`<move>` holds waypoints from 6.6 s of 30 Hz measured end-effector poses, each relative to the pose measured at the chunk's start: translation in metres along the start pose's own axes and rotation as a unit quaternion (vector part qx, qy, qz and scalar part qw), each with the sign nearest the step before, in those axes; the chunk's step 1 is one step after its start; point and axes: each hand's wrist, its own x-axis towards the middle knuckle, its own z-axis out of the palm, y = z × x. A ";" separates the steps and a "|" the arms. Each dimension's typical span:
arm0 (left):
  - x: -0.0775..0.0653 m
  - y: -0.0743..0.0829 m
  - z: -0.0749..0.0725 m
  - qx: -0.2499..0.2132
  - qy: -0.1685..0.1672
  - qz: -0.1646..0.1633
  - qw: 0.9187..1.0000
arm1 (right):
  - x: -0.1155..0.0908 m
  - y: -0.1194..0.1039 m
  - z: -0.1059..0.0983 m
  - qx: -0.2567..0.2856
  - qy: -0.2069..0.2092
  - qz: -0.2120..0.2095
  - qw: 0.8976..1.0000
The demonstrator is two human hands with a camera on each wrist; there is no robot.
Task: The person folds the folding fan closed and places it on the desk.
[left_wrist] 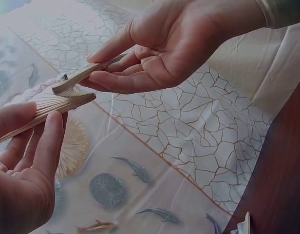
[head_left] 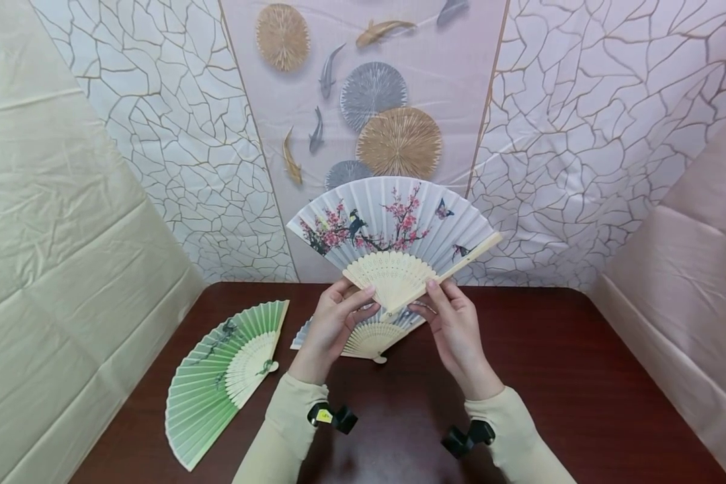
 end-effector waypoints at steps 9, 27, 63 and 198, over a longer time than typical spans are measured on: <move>-0.002 0.001 -0.001 0.017 -0.003 0.002 1.000 | -0.002 -0.001 0.000 -0.030 -0.011 0.010 0.999; -0.002 -0.001 0.000 0.061 -0.004 -0.014 0.998 | -0.005 0.000 0.001 -0.035 -0.022 0.014 0.999; -0.004 -0.003 0.000 0.100 -0.048 -0.026 0.993 | -0.005 0.003 -0.003 -0.025 0.005 0.019 1.000; -0.017 -0.013 -0.012 -0.037 -0.158 -0.028 0.986 | -0.023 0.012 -0.003 0.003 -0.104 0.053 0.993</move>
